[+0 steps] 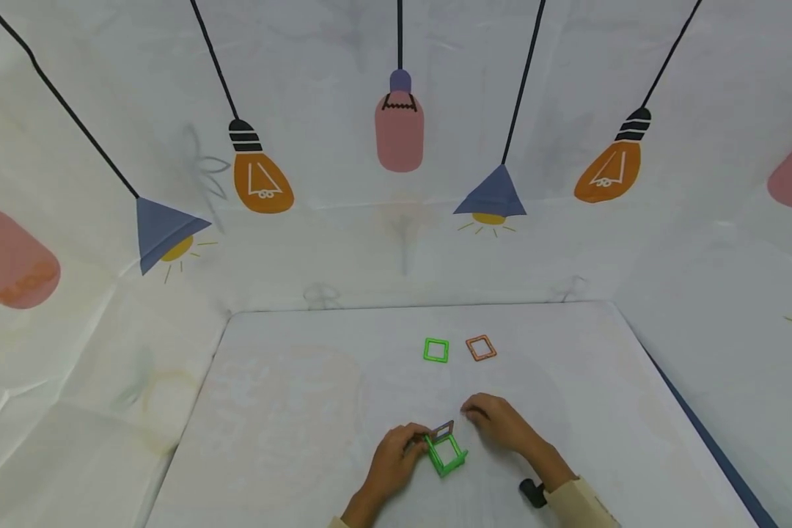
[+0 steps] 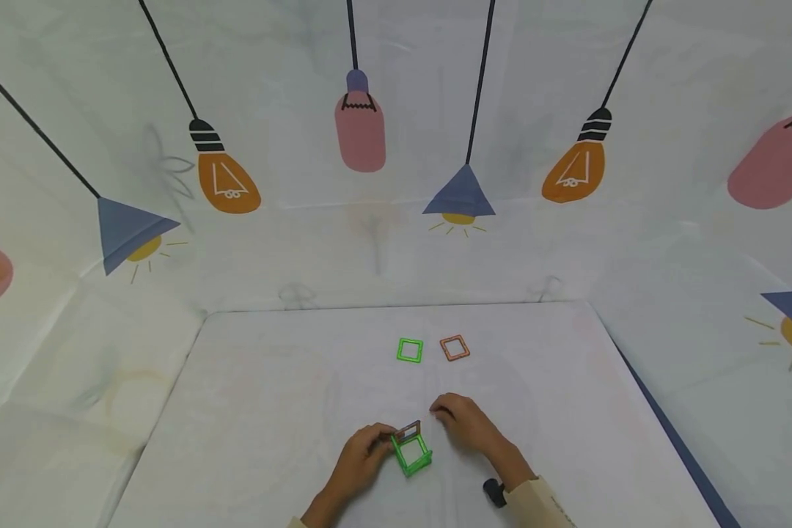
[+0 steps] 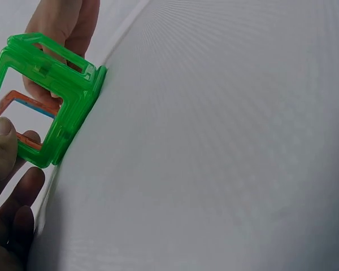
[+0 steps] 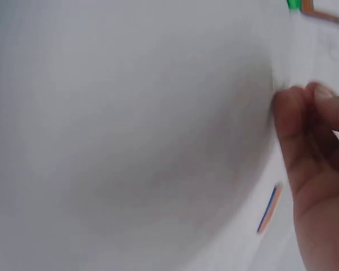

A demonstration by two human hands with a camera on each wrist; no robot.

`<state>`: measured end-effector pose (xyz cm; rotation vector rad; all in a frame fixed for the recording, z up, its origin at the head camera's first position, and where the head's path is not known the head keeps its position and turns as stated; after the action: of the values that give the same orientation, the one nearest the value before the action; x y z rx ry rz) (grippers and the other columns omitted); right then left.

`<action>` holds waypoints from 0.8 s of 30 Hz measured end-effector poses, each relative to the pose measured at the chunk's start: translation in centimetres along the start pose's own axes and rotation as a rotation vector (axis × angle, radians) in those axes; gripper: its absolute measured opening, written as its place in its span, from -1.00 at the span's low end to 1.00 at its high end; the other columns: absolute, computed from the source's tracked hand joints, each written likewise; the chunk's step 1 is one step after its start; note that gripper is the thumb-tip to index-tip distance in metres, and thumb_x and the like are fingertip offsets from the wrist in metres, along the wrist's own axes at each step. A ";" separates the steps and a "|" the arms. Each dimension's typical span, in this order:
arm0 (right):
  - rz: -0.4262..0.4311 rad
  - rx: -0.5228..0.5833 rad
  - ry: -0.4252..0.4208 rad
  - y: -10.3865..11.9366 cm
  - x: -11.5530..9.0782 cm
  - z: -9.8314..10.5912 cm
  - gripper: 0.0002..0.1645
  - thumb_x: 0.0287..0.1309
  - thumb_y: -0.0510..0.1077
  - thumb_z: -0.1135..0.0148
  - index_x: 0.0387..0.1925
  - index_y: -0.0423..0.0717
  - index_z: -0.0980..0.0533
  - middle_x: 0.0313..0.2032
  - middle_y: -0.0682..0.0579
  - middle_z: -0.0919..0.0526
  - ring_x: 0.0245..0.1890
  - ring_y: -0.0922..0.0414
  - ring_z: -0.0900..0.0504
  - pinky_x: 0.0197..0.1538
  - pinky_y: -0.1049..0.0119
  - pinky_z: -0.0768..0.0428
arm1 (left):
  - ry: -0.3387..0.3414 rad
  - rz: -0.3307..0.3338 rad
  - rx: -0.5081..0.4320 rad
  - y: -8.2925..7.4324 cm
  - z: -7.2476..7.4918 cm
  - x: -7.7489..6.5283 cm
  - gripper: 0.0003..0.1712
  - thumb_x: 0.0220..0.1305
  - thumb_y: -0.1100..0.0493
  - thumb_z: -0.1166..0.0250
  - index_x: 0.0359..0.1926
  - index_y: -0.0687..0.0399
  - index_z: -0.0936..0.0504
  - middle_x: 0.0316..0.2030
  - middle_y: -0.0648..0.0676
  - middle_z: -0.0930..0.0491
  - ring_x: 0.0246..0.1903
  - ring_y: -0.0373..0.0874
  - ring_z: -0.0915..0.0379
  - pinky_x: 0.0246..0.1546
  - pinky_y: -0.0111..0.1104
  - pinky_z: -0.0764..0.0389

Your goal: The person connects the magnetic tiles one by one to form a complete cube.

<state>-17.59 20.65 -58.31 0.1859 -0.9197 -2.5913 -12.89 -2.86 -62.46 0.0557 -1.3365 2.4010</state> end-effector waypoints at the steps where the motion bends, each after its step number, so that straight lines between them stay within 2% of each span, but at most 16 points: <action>1: -0.029 -0.004 -0.027 -0.3 0.2 0.4 -0.89 0.30 -0.24 -0.26 -0.21 0.00 -0.66 -0.25 0.20 -0.71 -0.18 0.21 -0.67 -0.10 0.29 -0.64 | -0.003 -0.003 -0.002 0.0 0.0 -0.1 -0.78 0.30 -0.03 -0.28 -0.04 -0.25 -0.65 -0.29 -0.24 -0.67 -0.31 -0.45 -0.42 -0.29 -0.48 -0.44; 6: -0.171 -0.052 -0.168 -2.0 1.3 2.2 -0.94 0.29 -0.26 -0.25 -0.28 -0.13 -0.63 -0.37 0.09 -0.65 -0.36 0.22 -0.53 -0.27 0.30 -0.56 | -0.021 -0.040 -0.004 0.0 0.2 -0.1 -0.77 0.29 -0.05 -0.29 -0.05 -0.24 -0.65 -0.30 -0.23 -0.67 -0.34 -0.46 -0.41 -0.33 -0.52 -0.43; 11: -0.257 -0.116 -0.267 -3.7 2.9 3.6 -0.84 0.26 -0.27 -0.25 -0.24 -0.35 -0.60 -0.39 -0.09 -0.61 -0.37 0.09 -0.52 -0.27 0.17 -0.56 | -0.027 -0.064 -0.005 0.0 0.2 -0.1 -0.77 0.25 -0.02 -0.34 -0.07 -0.23 -0.66 -0.31 -0.22 -0.68 -0.36 -0.47 -0.41 -0.34 -0.55 -0.42; 15: -0.263 -0.178 -0.289 -4.6 4.6 4.1 -0.68 0.24 -0.18 -0.31 -0.23 -0.46 -0.58 -0.43 -0.15 -0.54 -0.41 0.04 -0.46 -0.32 0.15 -0.50 | -0.035 -0.075 0.004 -0.1 0.3 -0.1 -0.75 0.19 -0.03 -0.39 -0.10 -0.20 -0.67 -0.35 -0.22 -0.68 -0.39 -0.48 -0.39 -0.35 -0.56 -0.40; 18: -0.291 -0.208 -0.282 -5.0 5.9 4.2 -0.59 0.27 -0.06 -0.32 -0.31 -0.43 -0.56 -0.44 -0.15 -0.50 -0.43 0.04 -0.40 -0.37 0.18 -0.41 | -0.032 -0.085 0.010 -0.3 0.4 -0.1 -0.73 0.15 -0.05 -0.41 -0.12 -0.19 -0.69 -0.38 -0.22 -0.67 -0.41 -0.49 -0.37 -0.35 -0.57 -0.39; 24: -0.413 -0.160 -0.253 -5.4 7.7 3.9 -0.48 0.29 0.12 -0.28 -0.43 -0.30 -0.51 -0.28 -0.22 -0.44 -0.30 -0.07 -0.43 -0.32 0.16 -0.41 | -0.008 -0.104 -0.008 -0.5 0.5 -0.2 -0.73 0.14 -0.07 -0.42 -0.13 -0.18 -0.70 -0.41 -0.23 -0.68 -0.39 -0.50 -0.43 -0.29 -0.54 -0.43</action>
<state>-27.31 23.70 -58.69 0.0010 -0.8197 -3.1134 -12.63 -3.06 -61.84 0.1296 -1.3140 2.3116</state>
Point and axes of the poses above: each hand's wrist, its own x-axis towards the middle knuckle, its own z-axis out of the back of the hand, y = z × x, the point moved 3 cm from there along x, towards the middle knuckle
